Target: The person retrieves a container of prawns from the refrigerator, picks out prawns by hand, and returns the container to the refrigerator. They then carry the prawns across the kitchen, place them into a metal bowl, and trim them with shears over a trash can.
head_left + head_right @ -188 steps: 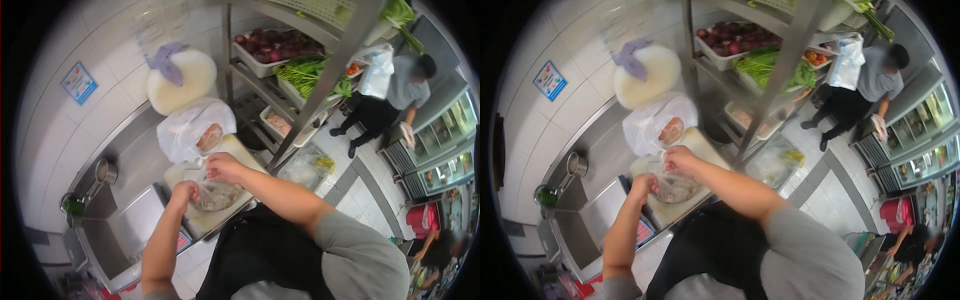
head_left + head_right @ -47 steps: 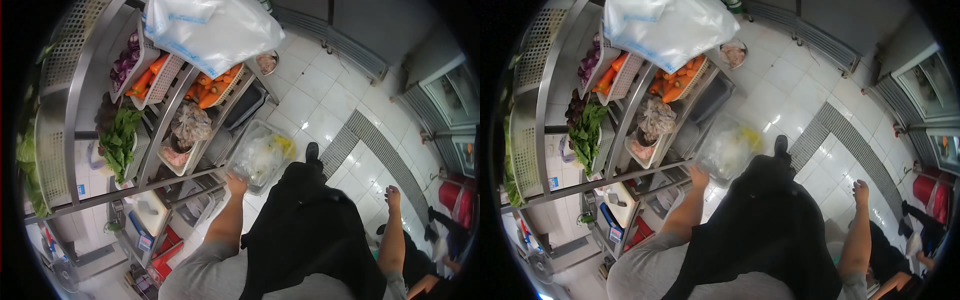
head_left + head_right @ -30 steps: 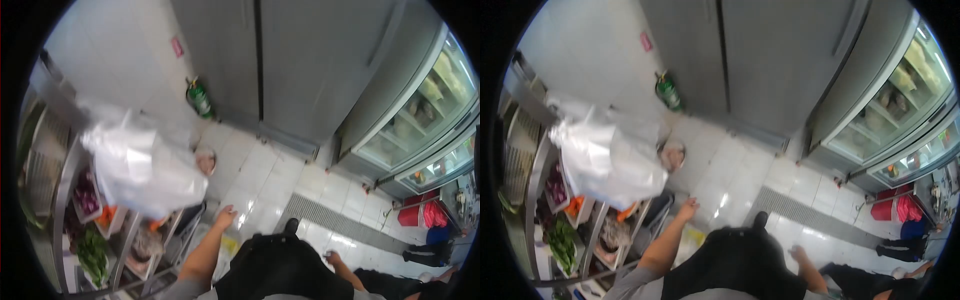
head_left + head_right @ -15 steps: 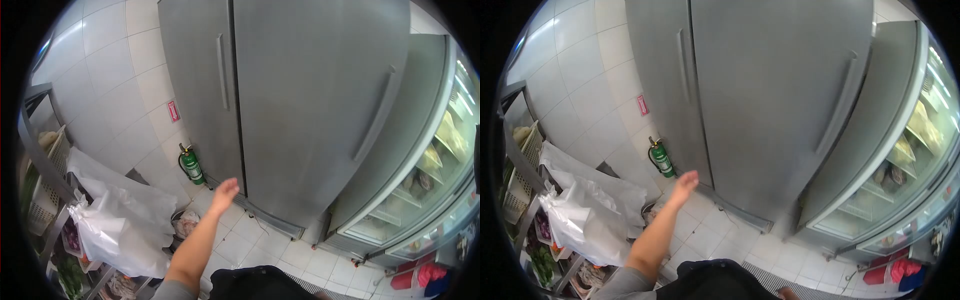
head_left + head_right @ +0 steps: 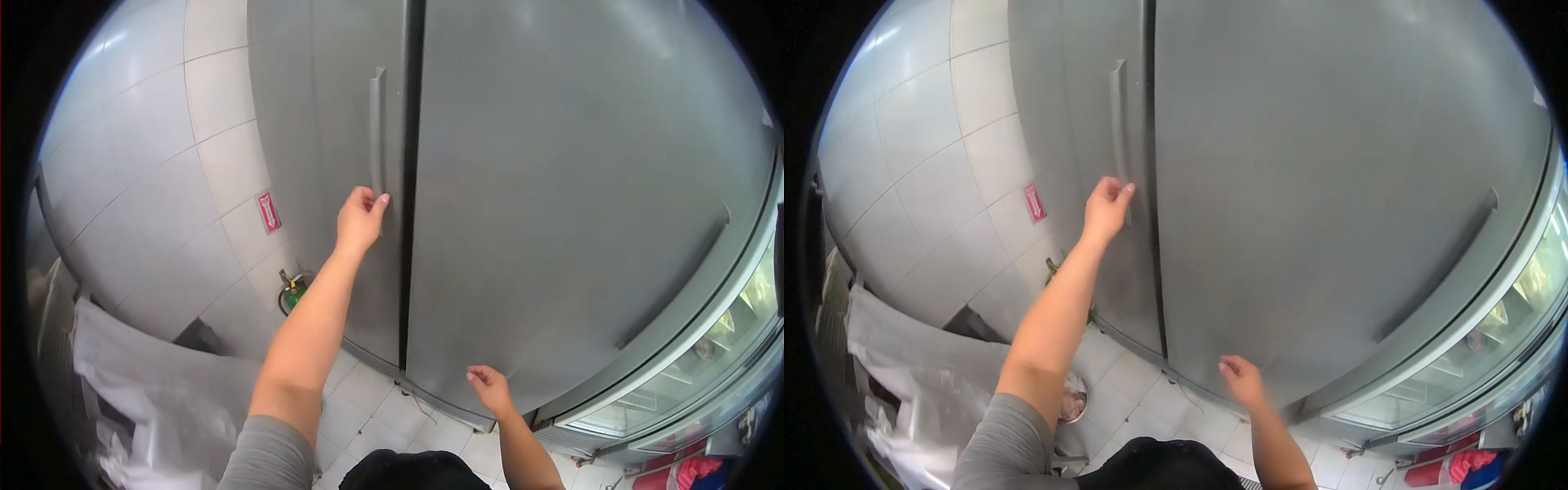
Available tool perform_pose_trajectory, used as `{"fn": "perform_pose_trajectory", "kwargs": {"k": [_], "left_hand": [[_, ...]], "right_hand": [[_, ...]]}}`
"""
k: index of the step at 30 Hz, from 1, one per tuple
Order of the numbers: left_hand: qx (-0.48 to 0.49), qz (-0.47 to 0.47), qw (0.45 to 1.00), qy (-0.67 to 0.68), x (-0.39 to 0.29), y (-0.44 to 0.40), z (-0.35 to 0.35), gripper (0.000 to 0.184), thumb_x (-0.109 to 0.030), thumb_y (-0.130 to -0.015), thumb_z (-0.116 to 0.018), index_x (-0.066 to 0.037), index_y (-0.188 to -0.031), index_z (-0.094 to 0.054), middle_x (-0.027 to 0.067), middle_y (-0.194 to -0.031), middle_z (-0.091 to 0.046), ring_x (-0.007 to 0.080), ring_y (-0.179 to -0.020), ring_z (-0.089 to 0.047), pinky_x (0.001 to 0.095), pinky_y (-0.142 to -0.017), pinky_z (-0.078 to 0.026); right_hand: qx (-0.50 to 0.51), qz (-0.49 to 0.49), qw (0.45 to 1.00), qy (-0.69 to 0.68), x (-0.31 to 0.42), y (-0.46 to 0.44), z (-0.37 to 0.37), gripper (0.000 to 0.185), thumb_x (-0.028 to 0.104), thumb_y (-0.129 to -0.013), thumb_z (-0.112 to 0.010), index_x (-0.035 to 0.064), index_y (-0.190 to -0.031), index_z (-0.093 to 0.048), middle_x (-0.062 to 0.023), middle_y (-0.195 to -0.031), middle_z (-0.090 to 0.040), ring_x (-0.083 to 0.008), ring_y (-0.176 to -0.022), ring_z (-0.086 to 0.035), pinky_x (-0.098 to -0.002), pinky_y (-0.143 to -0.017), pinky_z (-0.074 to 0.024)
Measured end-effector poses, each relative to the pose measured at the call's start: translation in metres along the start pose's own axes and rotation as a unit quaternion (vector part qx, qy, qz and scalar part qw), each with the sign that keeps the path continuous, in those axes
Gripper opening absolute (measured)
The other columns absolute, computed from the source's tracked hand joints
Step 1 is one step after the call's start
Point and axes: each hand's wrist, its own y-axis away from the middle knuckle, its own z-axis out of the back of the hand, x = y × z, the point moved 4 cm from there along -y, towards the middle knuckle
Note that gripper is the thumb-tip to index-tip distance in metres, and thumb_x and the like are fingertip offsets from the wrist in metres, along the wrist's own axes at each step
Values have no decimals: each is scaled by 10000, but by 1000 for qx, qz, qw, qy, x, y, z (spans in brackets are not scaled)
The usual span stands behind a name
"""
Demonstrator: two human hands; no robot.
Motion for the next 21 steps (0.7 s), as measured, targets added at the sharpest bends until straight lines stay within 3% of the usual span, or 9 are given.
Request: {"fn": "perform_pose_trajectory", "kwargs": {"k": [2,3,4,6,12,16,18,20,21], "left_hand": [[63,-32,978,-194,-20,1,1,401,-369,-957,-716,-10,-850,-572,147,-829,-669,289,-791,-627,421,-716,-509],[53,-58,985,-156,-14,0,1,482,-375,-956,-707,-5,-734,-492,173,-726,-612,350,-722,-596,460,-647,-468],[54,-55,985,-154,-7,-1,1,482,-375,-956,-707,-5,-734,-492,173,-726,-612,350,-722,-596,460,-647,-468],[22,-179,962,-206,-8,0,1,456,-379,-964,-694,-11,-756,-524,165,-718,-605,371,-710,-585,488,-654,-465],[76,-195,961,-178,2,-4,11,456,-381,-976,-667,-15,-745,-526,160,-693,-570,391,-691,-571,494,-631,-446],[44,-202,969,-132,4,27,61,395,-283,-942,-698,-28,-717,-497,147,-688,-538,354,-644,-519,430,-597,-428],[27,-164,985,-52,22,52,108,335,-212,-939,-676,-15,-724,-511,111,-669,-497,268,-606,-489,390,-567,-390],[-69,-116,990,35,54,84,171,274,-140,-916,-656,-62,-717,-485,-12,-694,-462,129,-611,-430,335,-534,-324],[-121,-37,990,55,72,103,211,293,-175,-934,-639,-73,-731,-453,-24,-742,-477,113,-667,-429,329,-566,-324]], "right_hand": [[-37,-25,999,22,11,-26,-6,257,238,-962,-728,-6,-1041,-745,-95,-904,-767,-150,-825,-702,-295,-781,-551],[-70,-48,996,41,13,-33,-7,250,245,-959,-725,-2,-960,-763,-89,-813,-763,-150,-736,-694,-297,-732,-551],[-70,-51,995,44,24,-32,-11,250,245,-959,-725,-2,-960,-763,-89,-813,-763,-150,-736,-694,-297,-732,-551],[-93,3,976,195,49,-26,-10,298,270,-948,-718,7,-815,-764,-90,-665,-711,-157,-615,-654,-313,-637,-529],[-66,1,961,269,5,-34,-5,320,277,-946,-704,-5,-810,-764,-110,-688,-730,-171,-624,-696,-325,-633,-549],[-66,16,965,255,-5,-35,-5,307,251,-959,-704,-15,-821,-769,-123,-730,-759,-181,-672,-749,-320,-654,-585],[-57,62,953,289,-13,-37,-7,291,243,-956,-717,-12,-825,-772,-124,-720,-755,-192,-654,-748,-321,-632,-583],[-73,49,956,279,-25,-36,-8,288,247,-954,-719,-6,-829,-775,-127,-720,-755,-203,-636,-746,-335,-626,-589],[-72,49,965,249,-35,-35,-10,268,255,-951,-724,0,-890,-781,-145,-782,-767,-208,-705,-761,-356,-680,-606]]}}
